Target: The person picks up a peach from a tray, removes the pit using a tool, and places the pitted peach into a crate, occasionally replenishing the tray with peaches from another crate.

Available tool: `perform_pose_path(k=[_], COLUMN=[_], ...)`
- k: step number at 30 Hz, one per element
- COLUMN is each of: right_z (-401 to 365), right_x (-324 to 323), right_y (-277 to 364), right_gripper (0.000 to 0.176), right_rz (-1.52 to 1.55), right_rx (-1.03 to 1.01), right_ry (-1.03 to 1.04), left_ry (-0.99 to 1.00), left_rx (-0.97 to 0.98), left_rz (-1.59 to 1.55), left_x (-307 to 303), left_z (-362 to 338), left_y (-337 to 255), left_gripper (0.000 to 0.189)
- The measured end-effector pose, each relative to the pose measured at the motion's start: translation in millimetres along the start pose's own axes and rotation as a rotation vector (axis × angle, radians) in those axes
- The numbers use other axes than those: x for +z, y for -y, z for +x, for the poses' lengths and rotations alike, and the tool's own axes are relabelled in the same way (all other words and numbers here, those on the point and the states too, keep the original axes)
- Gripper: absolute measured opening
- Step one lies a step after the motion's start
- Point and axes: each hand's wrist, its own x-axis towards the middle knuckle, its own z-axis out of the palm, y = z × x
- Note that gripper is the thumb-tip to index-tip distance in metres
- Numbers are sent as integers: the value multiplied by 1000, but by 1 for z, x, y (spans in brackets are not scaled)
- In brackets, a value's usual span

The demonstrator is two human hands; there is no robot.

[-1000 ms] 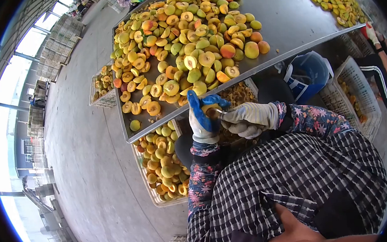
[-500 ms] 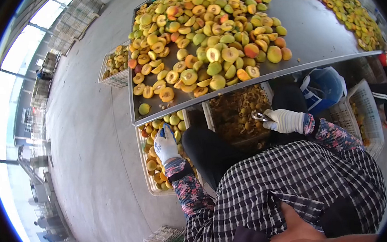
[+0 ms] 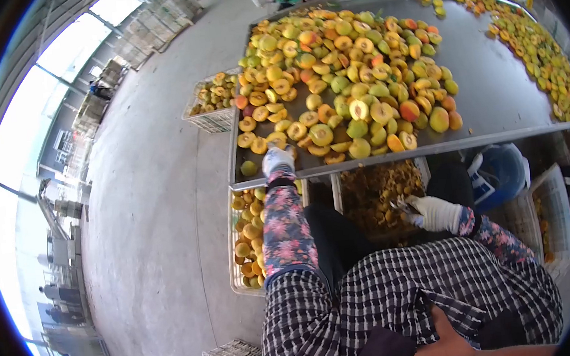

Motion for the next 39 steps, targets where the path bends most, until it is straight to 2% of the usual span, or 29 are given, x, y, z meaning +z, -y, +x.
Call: perform_pose_path(k=[2,4,6,7,8,10,11,12,14,15,18,19,22,23,25,26,28,30,33,37,39], right_z=[-2,-7,-5,-5,-1,2,3,4,16,17,19,20,29,32,36,37,36,41,49,43,46], right_x=[8,3,3,4,2,-2,-4,-11,-17,-21,-38,-40,-38,-35,-29,-28,-27,-21,-10,-11,-10], right_y=[-12,-6,-10,-9,-7,3,13,29,33,43,67,73,72,68,62,60,62,55,44,49,45], right_gripper=[45,46,47,43,41,36,33,29,31,36,35,34,30,29,28,28,28,28,29,31,34], right_rz=[-18,-2,-22,-10,56,200,193,188,129,151,154,128,-15,-75,-189,-246,-274,-306,-324,-71,107], right_rx=[-41,-14,-14,-45,-57,-58,-147,-222,-201,-294,-290,-286,-352,-388,-372,-366,-343,-333,-290,-344,-424], right_ry=[-70,-63,-63,-94,-87,-66,-120,-178,-196,-302,-374,-402,-511,-551,-593,-612,-600,-596,-500,-438,-420], left_ry=[6,-102,-192,-68,-7,267,516,639,668,768,809,709,581,593,251,219,147,532,523,211,137], left_rx=[88,181,146,39,-35,-312,-223,-93,-196,-158,-207,-179,-95,-79,322,364,441,69,47,303,405], left_rz=[-54,-207,-368,-697,-1293,-2310,-2539,-2624,-2623,-2625,-2511,-2459,-2319,-2311,-1842,-1772,-1633,-2107,-2102,-1654,-1494], left_x=[4,8,7,-4,-10,-26,-20,-36,-43,-44,-55,-52,-49,-51,-42,-38,-48,-52,-47,-19,-18], left_z=[2,-6,-12,-17,-29,-54,-65,-91,-126,-142,-181,-189,-203,-208,-210,-213,-222,-218,-219,-213,-216], left_y=[-6,-4,-4,-7,-12,-22,-15,-28,-51,-62,-97,-106,-124,-127,-131,-130,-135,-135,-132,-126,-122], left_gripper=[62,61,60,55,42,29,27,33,35,35,42,48,52,53,53,53,52,52,51,49,46])
